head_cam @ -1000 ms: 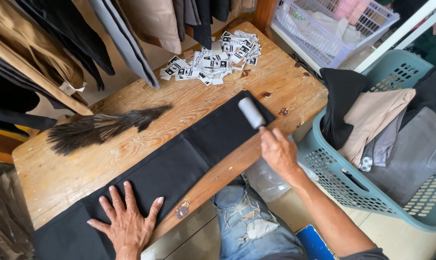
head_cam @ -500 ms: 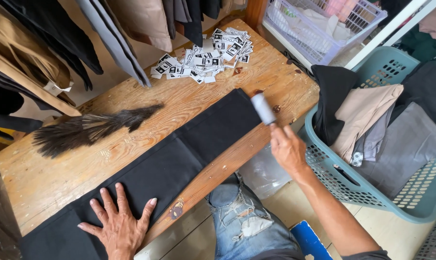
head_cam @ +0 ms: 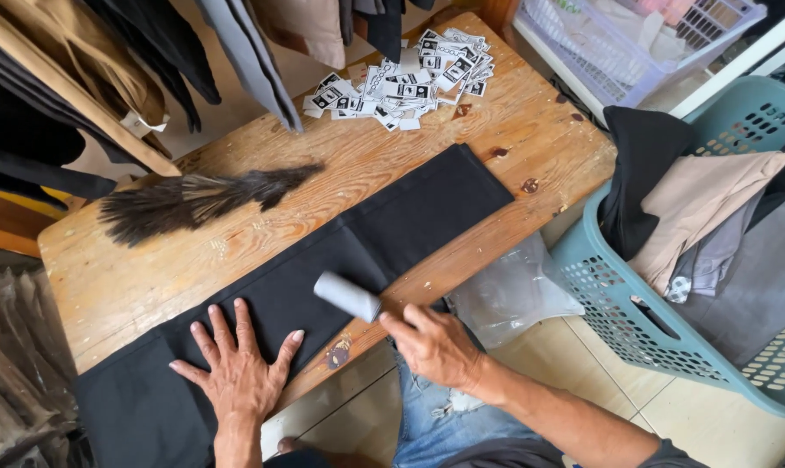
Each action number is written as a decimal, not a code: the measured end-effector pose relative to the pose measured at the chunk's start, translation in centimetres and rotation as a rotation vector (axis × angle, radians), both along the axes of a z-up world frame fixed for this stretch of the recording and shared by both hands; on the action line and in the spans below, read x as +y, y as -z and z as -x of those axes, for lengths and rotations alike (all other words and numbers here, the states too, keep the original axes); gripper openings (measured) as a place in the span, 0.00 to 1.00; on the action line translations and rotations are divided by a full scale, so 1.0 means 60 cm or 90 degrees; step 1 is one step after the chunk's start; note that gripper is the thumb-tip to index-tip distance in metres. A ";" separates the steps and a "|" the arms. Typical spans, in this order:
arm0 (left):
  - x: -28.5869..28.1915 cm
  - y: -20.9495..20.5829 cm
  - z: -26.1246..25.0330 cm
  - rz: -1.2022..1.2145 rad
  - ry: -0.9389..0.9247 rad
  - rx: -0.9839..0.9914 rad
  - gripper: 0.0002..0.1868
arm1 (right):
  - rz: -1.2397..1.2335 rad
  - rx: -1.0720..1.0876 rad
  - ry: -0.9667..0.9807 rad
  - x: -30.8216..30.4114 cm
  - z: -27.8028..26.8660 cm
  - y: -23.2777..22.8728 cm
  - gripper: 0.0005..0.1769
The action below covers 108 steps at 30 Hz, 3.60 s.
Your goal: The person is cleaning a pair of black pants using a lint roller and a brush on a low wooden table, occasionally peeling off used lint sheets and repositioning the garment.
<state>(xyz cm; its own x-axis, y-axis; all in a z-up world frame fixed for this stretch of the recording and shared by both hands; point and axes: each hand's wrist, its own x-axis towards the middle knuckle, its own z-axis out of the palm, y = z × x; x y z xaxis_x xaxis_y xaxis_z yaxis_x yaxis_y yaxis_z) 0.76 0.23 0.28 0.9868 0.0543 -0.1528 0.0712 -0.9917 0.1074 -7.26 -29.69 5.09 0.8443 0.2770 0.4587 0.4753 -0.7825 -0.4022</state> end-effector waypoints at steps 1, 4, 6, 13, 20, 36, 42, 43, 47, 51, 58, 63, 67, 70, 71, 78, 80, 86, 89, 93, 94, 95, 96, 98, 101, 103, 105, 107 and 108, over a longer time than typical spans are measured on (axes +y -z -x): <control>-0.001 -0.003 0.000 -0.001 -0.003 0.003 0.61 | -0.001 0.003 -0.003 -0.021 -0.009 0.005 0.18; -0.004 -0.008 0.000 0.011 -0.001 0.001 0.62 | 0.023 -0.059 0.129 -0.099 -0.031 0.026 0.14; -0.005 -0.011 0.001 0.015 0.006 -0.001 0.62 | 0.092 -0.059 0.320 -0.168 -0.035 0.050 0.15; -0.003 -0.001 0.010 0.029 0.020 -0.058 0.60 | 0.038 -0.042 0.446 -0.163 -0.048 -0.001 0.13; -0.003 0.001 0.010 0.016 0.040 -0.081 0.60 | -0.001 -0.019 -0.032 0.070 -0.065 -0.009 0.17; 0.000 0.009 0.010 -0.027 0.029 -0.094 0.61 | 0.107 -0.070 -0.012 0.031 -0.107 0.000 0.19; 0.000 0.000 0.006 -0.022 0.016 -0.028 0.61 | 0.160 -0.045 0.308 -0.137 -0.183 0.026 0.17; -0.002 -0.002 0.003 -0.018 0.022 -0.031 0.61 | 0.163 -0.049 0.315 -0.174 -0.190 0.033 0.17; -0.006 -0.005 0.001 -0.012 0.001 0.005 0.62 | 0.157 -0.027 0.448 -0.261 -0.203 0.039 0.14; -0.006 -0.002 0.003 -0.010 -0.002 0.003 0.63 | 0.089 0.000 0.364 -0.224 -0.195 0.009 0.15; -0.004 0.004 0.000 -0.037 0.015 -0.015 0.62 | 0.187 -0.088 0.088 -0.144 -0.137 0.018 0.19; -0.004 0.004 0.002 -0.033 0.008 -0.010 0.62 | 0.227 0.083 0.466 -0.329 -0.201 0.048 0.17; -0.007 0.002 -0.002 -0.027 0.002 -0.006 0.62 | 0.211 0.018 0.517 -0.401 -0.182 0.055 0.11; -0.004 0.009 0.001 -0.026 0.006 -0.013 0.61 | 0.201 0.008 0.502 -0.415 -0.176 0.053 0.08; -0.004 0.008 0.002 -0.018 0.012 -0.022 0.61 | 0.188 0.018 0.499 -0.411 -0.175 0.048 0.10; -0.001 0.014 0.001 -0.004 0.021 -0.024 0.61 | 0.253 -0.133 0.502 -0.347 -0.167 0.017 0.18; -0.002 0.020 0.002 -0.002 0.025 -0.041 0.61 | 0.208 -0.076 0.489 -0.322 -0.163 0.027 0.17; 0.000 0.022 0.001 0.006 0.036 -0.085 0.61 | 0.049 0.081 0.514 -0.281 -0.168 0.049 0.18; -0.003 0.007 0.000 0.064 0.021 -0.057 0.62 | -0.048 0.010 0.486 -0.235 -0.168 0.019 0.17; -0.021 -0.017 0.005 0.193 0.023 -0.154 0.56 | -0.208 -0.065 0.192 -0.105 -0.135 -0.084 0.11; -0.032 -0.043 0.010 0.193 0.022 -0.154 0.56 | -0.208 -0.065 0.191 -0.093 -0.124 -0.103 0.11; -0.043 -0.069 0.014 0.307 -0.004 -0.192 0.44 | -0.293 0.095 -0.035 -0.081 -0.112 -0.121 0.19; -0.053 -0.095 0.019 0.421 -0.031 -0.230 0.32 | -0.369 0.255 -0.264 -0.069 -0.100 -0.139 0.27; -0.060 -0.119 0.020 0.534 -0.114 -0.209 0.26 | -0.365 0.216 -0.159 -0.066 -0.119 -0.117 0.20; -0.045 -0.099 0.017 0.497 -0.076 -0.302 0.22 | -0.253 0.075 0.055 -0.101 -0.165 -0.027 0.16; -0.031 -0.058 0.009 0.339 0.050 -0.411 0.21 | -0.146 -0.030 0.161 -0.121 -0.191 0.027 0.19; -0.018 -0.005 0.001 0.060 0.029 -0.120 0.42 | 0.002 0.110 0.206 -0.124 -0.203 0.061 0.29; -0.004 0.007 0.000 0.029 0.026 -0.141 0.47 | 0.073 0.134 0.181 -0.085 -0.198 0.068 0.29; 0.004 0.013 0.001 0.001 0.026 -0.162 0.51 | 0.145 0.157 0.160 -0.065 -0.195 0.073 0.30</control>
